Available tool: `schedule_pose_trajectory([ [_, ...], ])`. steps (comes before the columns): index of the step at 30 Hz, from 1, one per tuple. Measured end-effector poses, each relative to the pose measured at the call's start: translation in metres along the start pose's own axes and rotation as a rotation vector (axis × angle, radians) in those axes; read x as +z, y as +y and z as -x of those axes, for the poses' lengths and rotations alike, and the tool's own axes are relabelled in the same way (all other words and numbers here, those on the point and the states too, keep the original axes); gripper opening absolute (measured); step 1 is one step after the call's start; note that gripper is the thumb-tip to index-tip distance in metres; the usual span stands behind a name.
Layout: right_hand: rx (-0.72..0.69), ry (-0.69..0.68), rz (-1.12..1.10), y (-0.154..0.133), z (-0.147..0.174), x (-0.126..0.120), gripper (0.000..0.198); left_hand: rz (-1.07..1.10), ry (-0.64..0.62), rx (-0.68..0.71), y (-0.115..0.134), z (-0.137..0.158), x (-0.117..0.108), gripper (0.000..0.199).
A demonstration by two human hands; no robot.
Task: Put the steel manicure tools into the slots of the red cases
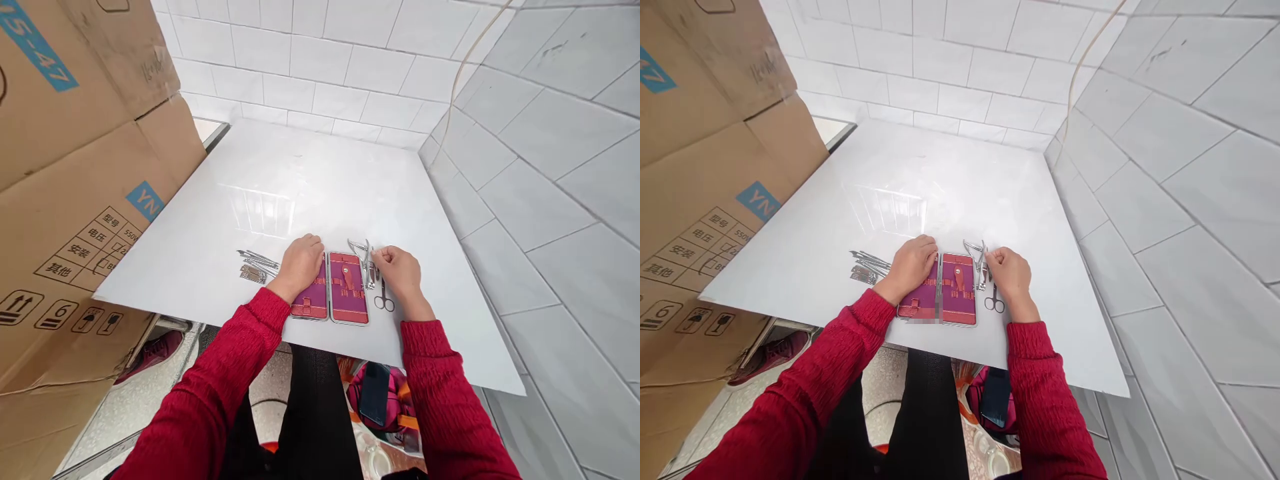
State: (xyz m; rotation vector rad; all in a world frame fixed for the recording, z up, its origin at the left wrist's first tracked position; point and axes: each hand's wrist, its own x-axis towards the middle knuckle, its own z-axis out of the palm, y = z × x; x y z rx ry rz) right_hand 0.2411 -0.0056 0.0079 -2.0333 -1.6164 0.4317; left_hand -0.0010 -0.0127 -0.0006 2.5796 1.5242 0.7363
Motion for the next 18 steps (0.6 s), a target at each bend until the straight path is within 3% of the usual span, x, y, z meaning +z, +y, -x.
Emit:
schedule_pose_trajectory([
  [18,-0.024,0.044,-0.041,0.0029,0.0065,0.0117,0.033,0.007,-0.004,-0.017,0.001,0.0036,-0.0005,0.024],
])
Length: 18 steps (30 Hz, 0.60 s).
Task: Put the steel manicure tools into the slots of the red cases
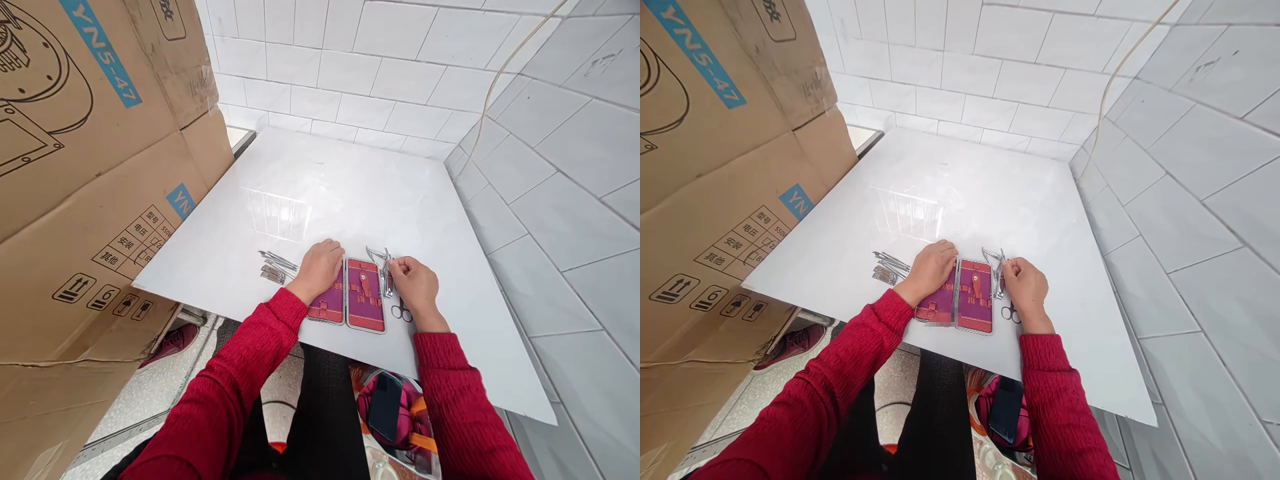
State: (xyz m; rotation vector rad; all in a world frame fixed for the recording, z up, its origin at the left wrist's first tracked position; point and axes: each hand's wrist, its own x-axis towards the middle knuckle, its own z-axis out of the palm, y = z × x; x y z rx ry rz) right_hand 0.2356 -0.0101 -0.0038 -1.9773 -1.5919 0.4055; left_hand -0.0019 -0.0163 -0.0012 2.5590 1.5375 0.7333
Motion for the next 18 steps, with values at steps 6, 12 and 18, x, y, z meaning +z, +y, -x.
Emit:
schedule_pose_trajectory([
  [6,0.005,-0.003,-0.036,0.0001,-0.0014,0.0019,0.032,-0.027,0.028,0.007,-0.0003,0.001,-0.0017,0.026],
  [12,-0.057,0.059,-0.093,0.0031,-0.0028,0.004,0.03,-0.018,0.031,-0.002,-0.0011,0.0002,-0.0008,0.027],
  [18,-0.122,0.097,-0.117,0.0017,-0.0033,0.0035,0.026,0.038,0.049,0.006,-0.0013,-0.0027,-0.0024,0.031],
])
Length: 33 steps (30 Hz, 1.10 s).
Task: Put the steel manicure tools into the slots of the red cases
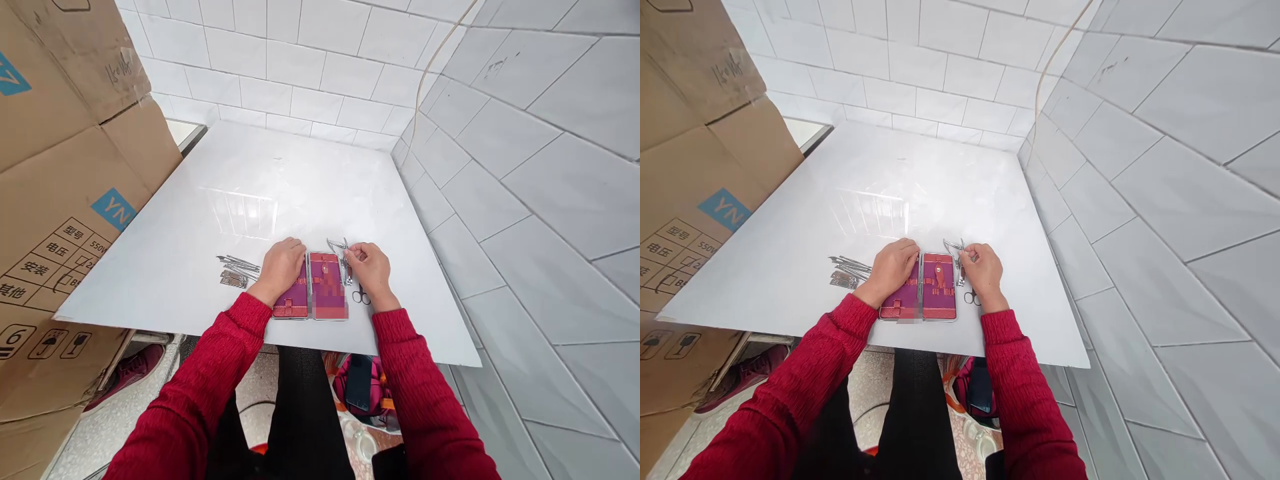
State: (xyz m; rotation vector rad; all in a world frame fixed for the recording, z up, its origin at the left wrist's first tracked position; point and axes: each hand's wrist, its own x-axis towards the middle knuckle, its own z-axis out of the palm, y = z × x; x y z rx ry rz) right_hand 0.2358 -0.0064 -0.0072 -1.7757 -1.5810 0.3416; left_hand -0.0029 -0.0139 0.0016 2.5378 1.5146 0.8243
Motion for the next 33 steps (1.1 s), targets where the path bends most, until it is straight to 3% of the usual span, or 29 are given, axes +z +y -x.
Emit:
schedule_pose_trajectory([
  [13,-0.059,-0.063,0.08,-0.004,0.002,-0.001,0.023,0.016,0.024,0.022,-0.004,-0.004,0.001,0.029],
  [33,-0.109,-0.004,0.167,0.013,0.0,-0.001,0.024,0.011,-0.004,-0.001,0.0,-0.001,0.0,0.028],
])
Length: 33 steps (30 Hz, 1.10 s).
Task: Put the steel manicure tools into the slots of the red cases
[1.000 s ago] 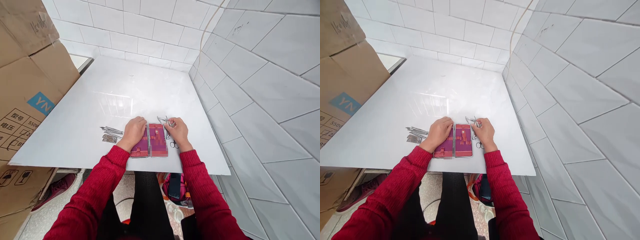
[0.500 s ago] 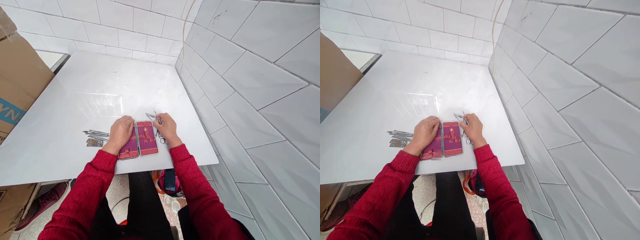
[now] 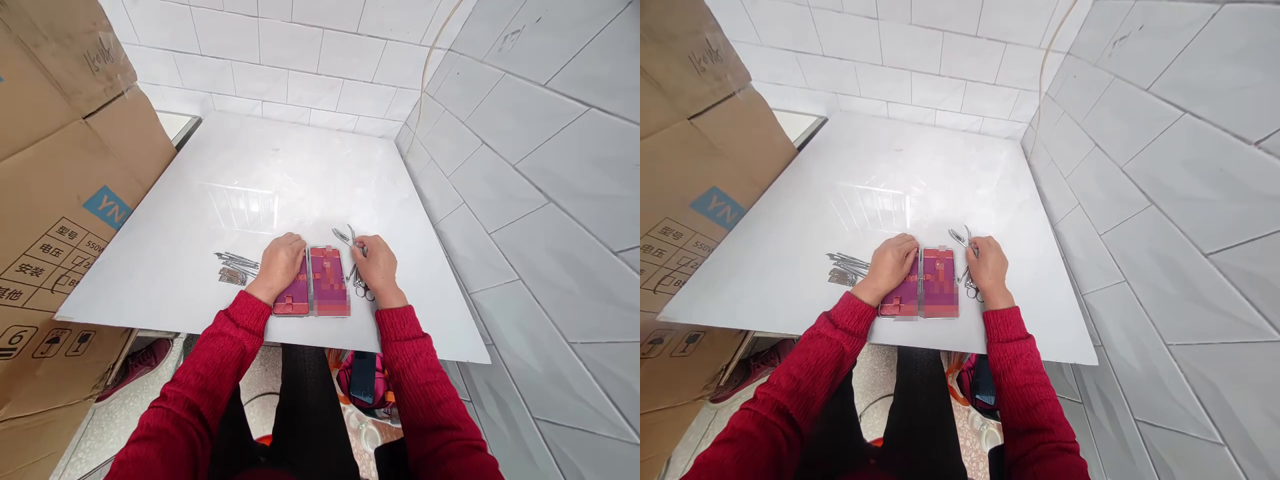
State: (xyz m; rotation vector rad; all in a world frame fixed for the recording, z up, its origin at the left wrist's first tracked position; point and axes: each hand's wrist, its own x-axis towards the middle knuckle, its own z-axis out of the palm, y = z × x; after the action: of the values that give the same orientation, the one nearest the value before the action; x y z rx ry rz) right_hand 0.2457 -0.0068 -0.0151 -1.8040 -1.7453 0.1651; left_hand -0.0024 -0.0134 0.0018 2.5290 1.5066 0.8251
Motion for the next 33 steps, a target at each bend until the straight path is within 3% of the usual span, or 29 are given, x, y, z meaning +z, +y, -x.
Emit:
schedule_pose_trajectory([
  [5,0.021,0.002,-0.038,0.0,0.0,0.0,0.027,-0.022,-0.009,0.01,0.0,0.0,0.0,0.029],
  [13,0.089,0.035,-0.159,-0.004,0.004,-0.009,0.049,0.004,0.056,0.035,-0.004,-0.002,0.004,0.03],
  [21,0.201,-0.066,-0.011,-0.006,0.04,-0.021,0.076,-0.022,0.055,0.039,-0.005,-0.002,0.005,0.028],
  [29,0.103,0.011,0.105,0.001,0.054,-0.017,0.039,-0.046,0.047,0.049,-0.006,-0.003,0.004,0.027],
  [33,0.074,0.032,0.15,0.008,0.039,-0.014,0.036,-0.049,0.052,0.049,-0.007,-0.003,0.004,0.027],
])
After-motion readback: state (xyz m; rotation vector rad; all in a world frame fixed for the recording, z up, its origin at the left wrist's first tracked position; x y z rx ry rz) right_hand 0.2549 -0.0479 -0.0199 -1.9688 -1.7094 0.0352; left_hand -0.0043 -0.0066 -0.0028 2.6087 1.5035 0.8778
